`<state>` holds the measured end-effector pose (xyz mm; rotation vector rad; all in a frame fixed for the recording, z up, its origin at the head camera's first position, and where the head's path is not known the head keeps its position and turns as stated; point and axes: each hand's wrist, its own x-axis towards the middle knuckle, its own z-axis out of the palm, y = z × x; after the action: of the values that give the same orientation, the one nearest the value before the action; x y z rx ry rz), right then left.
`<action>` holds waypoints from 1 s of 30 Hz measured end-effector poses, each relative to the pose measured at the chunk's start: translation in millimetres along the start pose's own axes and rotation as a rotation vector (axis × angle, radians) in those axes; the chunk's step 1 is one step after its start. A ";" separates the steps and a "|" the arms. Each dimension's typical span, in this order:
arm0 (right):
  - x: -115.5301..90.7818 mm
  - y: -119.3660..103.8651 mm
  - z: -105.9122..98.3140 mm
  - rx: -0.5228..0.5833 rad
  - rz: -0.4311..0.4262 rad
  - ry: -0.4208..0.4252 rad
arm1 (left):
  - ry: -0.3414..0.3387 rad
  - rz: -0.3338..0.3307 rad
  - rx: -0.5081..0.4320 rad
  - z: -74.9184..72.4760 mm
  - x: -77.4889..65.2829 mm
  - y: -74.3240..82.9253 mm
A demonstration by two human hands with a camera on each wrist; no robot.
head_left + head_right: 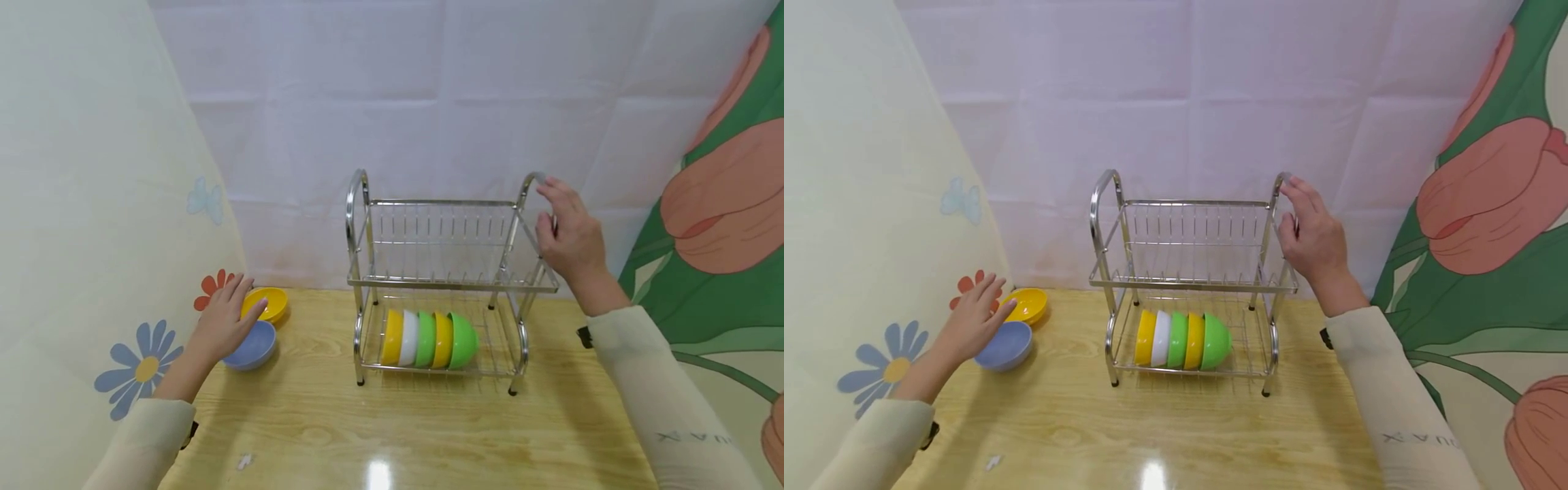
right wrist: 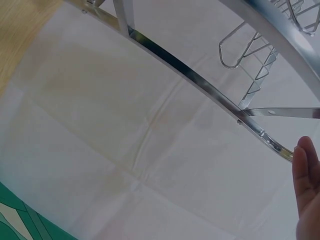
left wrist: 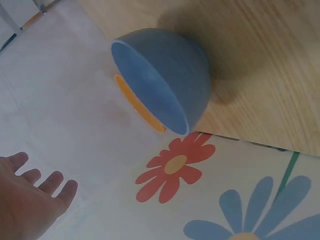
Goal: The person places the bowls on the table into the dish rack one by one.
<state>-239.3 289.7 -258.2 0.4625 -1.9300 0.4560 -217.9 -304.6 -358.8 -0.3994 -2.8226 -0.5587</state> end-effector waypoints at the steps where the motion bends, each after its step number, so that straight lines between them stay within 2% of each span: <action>1: 0.0 -0.1 0.0 0.001 0.000 -0.001 | 0.000 -0.004 -0.004 1.3 -1.8 -2.5; 10: -1.0 -0.8 2.5 0.018 0.029 0.016 | 0.033 -0.024 -0.039 12.9 -16.5 -28.2; 16: -1.3 -0.7 1.9 0.013 0.027 0.015 | 0.010 -0.087 -0.072 18.5 -24.0 -39.5; 22: -1.7 -0.6 0.1 0.010 0.014 0.002 | 0.017 -0.105 -0.077 27.4 -29.7 -53.0; 30: -1.5 -0.9 -0.7 -0.001 0.004 0.003 | -0.059 -0.178 -0.094 35.1 -37.3 -65.1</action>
<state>-237.7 289.5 -259.2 0.4573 -1.9282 0.4582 -209.3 -356.6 -422.7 -0.1840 -2.9153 -0.7286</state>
